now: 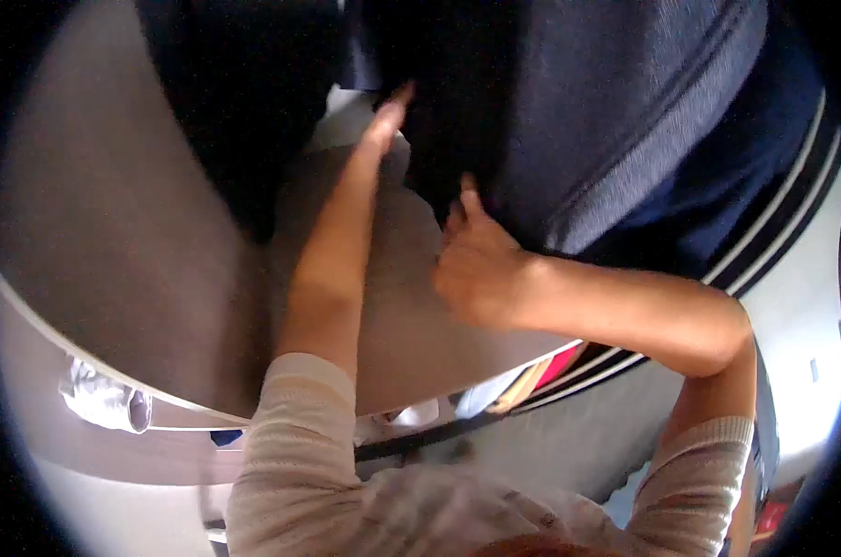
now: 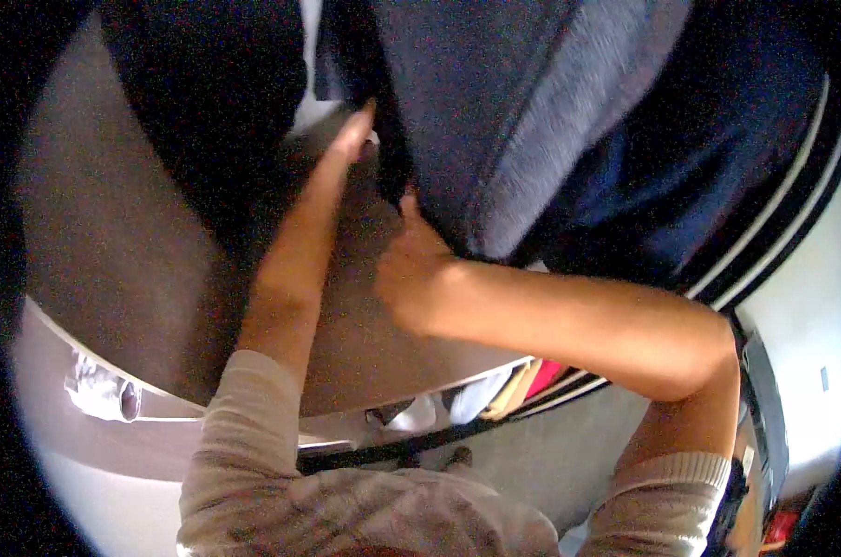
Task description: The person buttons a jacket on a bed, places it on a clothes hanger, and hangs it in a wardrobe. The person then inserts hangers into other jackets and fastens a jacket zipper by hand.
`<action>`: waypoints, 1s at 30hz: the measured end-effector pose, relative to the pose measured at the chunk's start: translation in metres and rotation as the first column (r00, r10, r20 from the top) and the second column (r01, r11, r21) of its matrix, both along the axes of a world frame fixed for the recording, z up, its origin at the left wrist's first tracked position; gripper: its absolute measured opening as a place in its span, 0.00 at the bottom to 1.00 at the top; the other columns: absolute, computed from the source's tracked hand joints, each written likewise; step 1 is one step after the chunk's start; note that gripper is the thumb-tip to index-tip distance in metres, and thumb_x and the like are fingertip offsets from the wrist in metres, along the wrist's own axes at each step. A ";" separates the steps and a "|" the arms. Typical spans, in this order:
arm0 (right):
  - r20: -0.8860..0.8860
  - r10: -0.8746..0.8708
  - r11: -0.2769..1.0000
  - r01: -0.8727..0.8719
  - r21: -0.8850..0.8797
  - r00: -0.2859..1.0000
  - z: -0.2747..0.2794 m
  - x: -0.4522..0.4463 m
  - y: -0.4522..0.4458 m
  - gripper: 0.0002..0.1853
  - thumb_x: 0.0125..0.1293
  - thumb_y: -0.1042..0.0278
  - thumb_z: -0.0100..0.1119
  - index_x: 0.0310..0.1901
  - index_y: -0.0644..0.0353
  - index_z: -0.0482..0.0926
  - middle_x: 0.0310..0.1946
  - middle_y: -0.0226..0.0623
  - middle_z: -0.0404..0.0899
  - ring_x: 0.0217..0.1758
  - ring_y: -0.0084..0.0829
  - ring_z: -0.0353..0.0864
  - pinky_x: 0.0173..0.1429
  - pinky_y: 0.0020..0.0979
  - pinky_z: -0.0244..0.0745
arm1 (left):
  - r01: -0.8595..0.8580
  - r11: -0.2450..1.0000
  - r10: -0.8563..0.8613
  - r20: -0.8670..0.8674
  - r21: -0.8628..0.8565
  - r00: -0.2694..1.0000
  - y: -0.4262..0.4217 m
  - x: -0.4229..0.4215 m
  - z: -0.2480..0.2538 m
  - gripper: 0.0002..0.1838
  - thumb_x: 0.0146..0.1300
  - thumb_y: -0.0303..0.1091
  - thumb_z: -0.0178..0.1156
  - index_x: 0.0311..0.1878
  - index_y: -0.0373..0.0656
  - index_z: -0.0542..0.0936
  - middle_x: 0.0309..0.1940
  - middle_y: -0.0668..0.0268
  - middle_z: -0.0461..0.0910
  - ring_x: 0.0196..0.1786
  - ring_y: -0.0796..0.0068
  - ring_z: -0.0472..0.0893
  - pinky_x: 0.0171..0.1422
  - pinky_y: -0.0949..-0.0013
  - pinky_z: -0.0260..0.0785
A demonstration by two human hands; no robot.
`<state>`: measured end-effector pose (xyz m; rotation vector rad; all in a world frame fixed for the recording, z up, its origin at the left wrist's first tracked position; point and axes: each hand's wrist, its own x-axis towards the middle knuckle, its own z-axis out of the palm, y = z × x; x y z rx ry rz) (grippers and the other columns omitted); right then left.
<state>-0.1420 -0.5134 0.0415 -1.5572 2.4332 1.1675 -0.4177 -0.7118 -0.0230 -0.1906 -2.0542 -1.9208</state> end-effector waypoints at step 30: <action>0.759 -0.625 -0.215 0.975 0.058 -0.183 -0.370 0.315 0.481 0.13 0.53 0.65 0.53 0.41 0.48 0.82 0.38 0.40 0.82 0.44 0.43 0.80 0.45 0.43 0.75 | 0.107 0.708 -0.038 -0.113 0.698 0.993 -0.189 0.363 -0.111 0.26 0.69 0.39 0.41 0.67 0.37 0.57 0.69 0.51 0.51 0.71 0.58 0.53 0.73 0.60 0.46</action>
